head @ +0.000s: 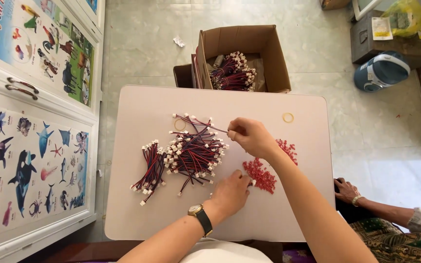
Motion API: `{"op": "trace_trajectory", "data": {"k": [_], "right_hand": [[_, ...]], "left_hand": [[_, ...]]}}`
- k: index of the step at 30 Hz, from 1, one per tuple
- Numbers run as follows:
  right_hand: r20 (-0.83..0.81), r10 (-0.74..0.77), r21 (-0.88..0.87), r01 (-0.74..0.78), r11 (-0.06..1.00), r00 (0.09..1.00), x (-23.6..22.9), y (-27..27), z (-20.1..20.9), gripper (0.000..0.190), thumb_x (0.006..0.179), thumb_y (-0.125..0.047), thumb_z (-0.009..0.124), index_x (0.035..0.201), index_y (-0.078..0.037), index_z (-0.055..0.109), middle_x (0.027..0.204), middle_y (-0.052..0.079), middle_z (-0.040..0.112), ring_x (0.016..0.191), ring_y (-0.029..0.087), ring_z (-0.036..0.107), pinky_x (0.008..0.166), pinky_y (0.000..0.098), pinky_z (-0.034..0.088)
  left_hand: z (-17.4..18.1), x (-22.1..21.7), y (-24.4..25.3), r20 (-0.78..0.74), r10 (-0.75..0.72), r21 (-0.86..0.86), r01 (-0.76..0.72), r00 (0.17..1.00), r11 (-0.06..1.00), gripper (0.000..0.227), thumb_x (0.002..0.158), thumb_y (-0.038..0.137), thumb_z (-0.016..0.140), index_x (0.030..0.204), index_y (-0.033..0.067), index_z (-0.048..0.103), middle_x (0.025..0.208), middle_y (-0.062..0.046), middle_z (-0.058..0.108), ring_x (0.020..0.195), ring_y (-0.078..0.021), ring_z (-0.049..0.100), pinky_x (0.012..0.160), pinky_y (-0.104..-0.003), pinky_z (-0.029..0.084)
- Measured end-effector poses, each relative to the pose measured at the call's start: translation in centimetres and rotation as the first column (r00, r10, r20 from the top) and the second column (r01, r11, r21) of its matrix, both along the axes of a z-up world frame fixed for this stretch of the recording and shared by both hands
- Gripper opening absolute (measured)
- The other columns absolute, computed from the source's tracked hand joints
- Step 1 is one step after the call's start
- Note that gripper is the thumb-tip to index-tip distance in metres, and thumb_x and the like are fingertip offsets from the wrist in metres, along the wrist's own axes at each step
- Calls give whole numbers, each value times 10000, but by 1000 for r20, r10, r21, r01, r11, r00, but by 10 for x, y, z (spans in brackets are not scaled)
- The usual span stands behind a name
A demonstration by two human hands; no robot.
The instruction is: The person assembles small white plastic connectors onto bunches of red and black wires.
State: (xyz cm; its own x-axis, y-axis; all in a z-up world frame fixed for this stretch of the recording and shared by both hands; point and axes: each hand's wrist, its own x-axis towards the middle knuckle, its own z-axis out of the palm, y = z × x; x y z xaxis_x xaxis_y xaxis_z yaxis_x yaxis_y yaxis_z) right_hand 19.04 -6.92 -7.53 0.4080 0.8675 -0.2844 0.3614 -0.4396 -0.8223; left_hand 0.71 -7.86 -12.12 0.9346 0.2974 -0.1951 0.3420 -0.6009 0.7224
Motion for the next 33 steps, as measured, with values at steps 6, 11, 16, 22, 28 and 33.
{"op": "trace_trajectory", "data": {"k": [6,11,16,22,28,33], "right_hand": [[-442,-304,141,400,906,844,1,-41,33,163,891,-87,725,1023,8,722,802,17,685,665,88,592,589,262,499],[-486,-449,177,588,789,749,-5,-81,33,198,903,-96,730,1064,18,747,828,45,702,685,106,609,628,260,518],[-466,-494,170,622,765,734,-31,-104,28,235,913,-127,730,1091,23,761,847,65,734,678,120,621,628,269,530],[-517,-399,40,487,873,758,-71,-85,51,238,919,-149,715,1077,16,780,823,22,739,698,77,629,628,256,542],[-409,-400,107,479,871,820,-81,-84,51,183,929,-155,713,1001,8,758,752,-20,647,660,54,556,571,234,478],[-570,-400,28,503,864,718,-76,-81,60,225,959,-212,676,984,-2,754,676,-19,585,594,71,517,527,256,448]], "left_hand": [[-22,5,-7,-104,-149,131,162,983,978,119,927,56,571,1028,21,622,1122,-212,608,858,-408,713,744,-493,584],[-18,3,-1,-40,-119,147,123,992,981,141,916,70,588,1021,-24,600,1108,-241,602,811,-396,714,690,-471,590],[24,-13,35,395,191,-221,-108,899,969,81,990,119,647,992,38,642,868,-123,666,690,-229,653,600,-356,535],[106,-16,73,-170,296,-931,-252,940,264,158,1003,231,590,1022,82,639,588,100,445,436,-9,336,369,-225,230],[104,-19,69,-168,341,-908,-280,925,312,158,1002,216,630,980,62,653,619,87,464,453,-9,361,370,-213,252],[132,-18,72,376,388,-493,-173,841,853,211,884,93,756,1082,21,752,917,-44,728,815,-126,674,725,-270,552]]}}
